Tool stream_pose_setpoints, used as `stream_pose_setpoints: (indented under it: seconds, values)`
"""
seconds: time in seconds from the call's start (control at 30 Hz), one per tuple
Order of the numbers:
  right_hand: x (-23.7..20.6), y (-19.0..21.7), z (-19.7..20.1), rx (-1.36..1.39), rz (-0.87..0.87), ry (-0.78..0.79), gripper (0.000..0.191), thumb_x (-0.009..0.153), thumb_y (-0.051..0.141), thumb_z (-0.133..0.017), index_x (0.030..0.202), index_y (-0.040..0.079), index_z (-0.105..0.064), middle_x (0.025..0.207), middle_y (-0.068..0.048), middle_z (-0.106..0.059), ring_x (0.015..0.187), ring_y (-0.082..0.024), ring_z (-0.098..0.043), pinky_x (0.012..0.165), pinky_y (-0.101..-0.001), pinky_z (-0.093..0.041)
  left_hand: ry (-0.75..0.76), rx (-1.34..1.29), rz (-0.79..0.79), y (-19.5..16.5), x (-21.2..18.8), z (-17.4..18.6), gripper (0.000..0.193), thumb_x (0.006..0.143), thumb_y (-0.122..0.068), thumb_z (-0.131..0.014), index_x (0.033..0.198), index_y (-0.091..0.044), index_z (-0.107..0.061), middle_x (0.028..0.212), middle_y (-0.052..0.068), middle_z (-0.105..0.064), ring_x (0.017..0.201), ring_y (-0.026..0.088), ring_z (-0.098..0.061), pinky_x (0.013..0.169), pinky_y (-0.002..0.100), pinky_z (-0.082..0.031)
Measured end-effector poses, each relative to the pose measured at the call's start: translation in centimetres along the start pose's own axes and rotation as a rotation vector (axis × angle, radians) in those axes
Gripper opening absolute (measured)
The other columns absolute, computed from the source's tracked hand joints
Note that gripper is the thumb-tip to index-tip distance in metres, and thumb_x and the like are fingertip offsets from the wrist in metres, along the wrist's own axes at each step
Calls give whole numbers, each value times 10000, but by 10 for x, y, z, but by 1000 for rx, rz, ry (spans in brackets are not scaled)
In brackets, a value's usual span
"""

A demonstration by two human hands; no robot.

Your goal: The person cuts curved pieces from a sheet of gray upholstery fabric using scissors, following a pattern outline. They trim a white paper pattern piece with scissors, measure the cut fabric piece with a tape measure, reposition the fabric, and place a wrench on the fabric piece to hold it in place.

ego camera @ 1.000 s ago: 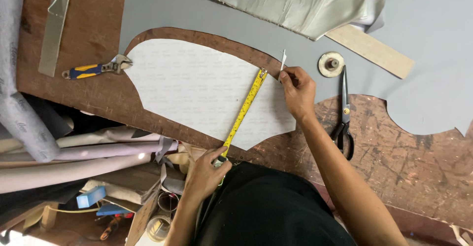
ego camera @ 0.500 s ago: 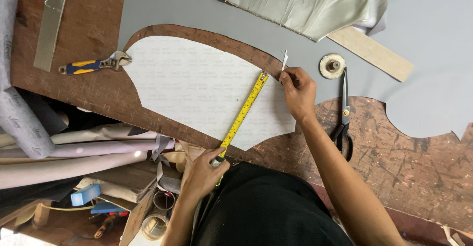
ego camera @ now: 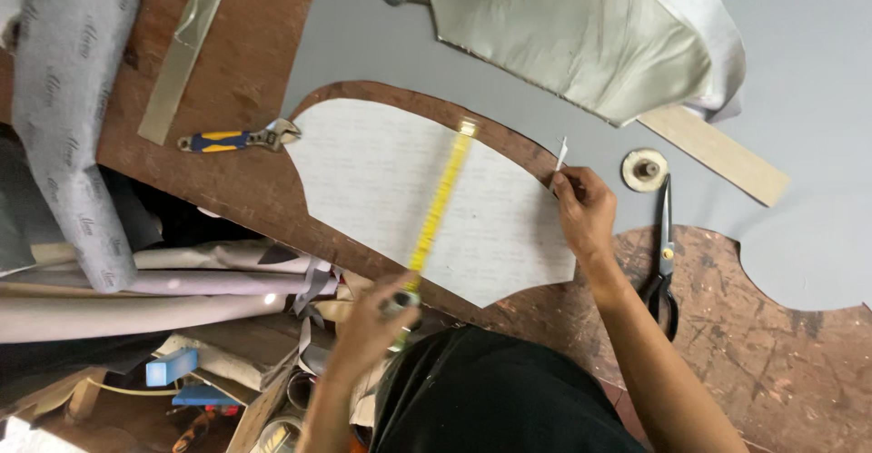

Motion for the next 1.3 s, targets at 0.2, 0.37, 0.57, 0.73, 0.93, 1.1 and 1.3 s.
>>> stream_pose_setpoints:
  seconds: [0.2, 0.37, 0.57, 0.73, 0.93, 1.1, 1.3]
  values:
    - [0, 2, -5, -25, 2, -35, 170, 1001, 140, -698, 1048, -21, -723, 820, -53, -696, 720, -90, -589, 660, -242, -477, -161, 187, 99, 10, 12, 111, 567, 862, -277, -699, 1422, -315, -615, 1565, 45, -497, 1048, 236, -640, 966, 426, -497]
    - [-1, 3, -7, -106, 0, -80, 169, 994, 137, -700, 1049, -19, -732, 815, -50, -706, 713, -89, -590, 653, -239, -472, -115, 187, -206, 13, 40, 153, 571, 834, -271, -704, 1397, -180, -658, 1397, 139, -657, 1215, 189, -633, 1053, 346, -468]
    - [-4, 4, -15, -54, -18, -67, 150, 1005, 127, -680, 1048, -10, -721, 840, -28, -711, 731, -66, -607, 637, -229, -472, -74, 160, -117, 34, 56, 165, 571, 833, -280, -686, 1393, -171, -666, 1114, 101, -763, 1004, 163, -692, 919, 313, -523]
    - [-4, 10, -22, -37, -44, -65, 150, 1019, 129, -685, 1045, -15, -717, 814, -21, -665, 689, -57, -532, 574, -235, -408, -62, 117, -113, 26, 52, 166, 573, 830, -269, -680, 1394, -167, -663, 1024, 97, -774, 910, 142, -673, 857, 303, -525]
    - [-4, 19, -24, -66, -27, -73, 148, 1013, 121, -690, 1030, -24, -712, 813, -20, -668, 681, -56, -535, 576, -235, -412, -84, 218, -178, 13, 48, 169, 567, 826, -279, -674, 1381, -159, -671, 1081, 95, -766, 951, 105, -669, 909, 283, -495]
    - [-2, 10, -24, -52, -75, -69, 156, 1007, 133, -693, 1027, -21, -709, 801, -16, -656, 646, -68, -510, 548, -247, -393, -83, 220, -52, 22, 48, 170, 575, 834, -276, -669, 1405, -202, -666, 1119, 177, -769, 906, 185, -666, 914, 327, -504]
    - [-1, 9, -22, -81, 21, -53, 164, 1017, 126, -692, 1038, -36, -712, 826, -26, -692, 730, -64, -588, 635, -221, -457, -61, 185, -131, 9, 42, 163, 570, 827, -249, -701, 1394, -215, -648, 1308, 107, -703, 1117, 196, -669, 987, 337, -502]
Point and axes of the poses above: each hand's wrist, its own x-axis towards the middle knuckle, its own z-axis out of the back of the hand, y = z × x, the point moved 9 cm from there along x, towards the middle knuckle
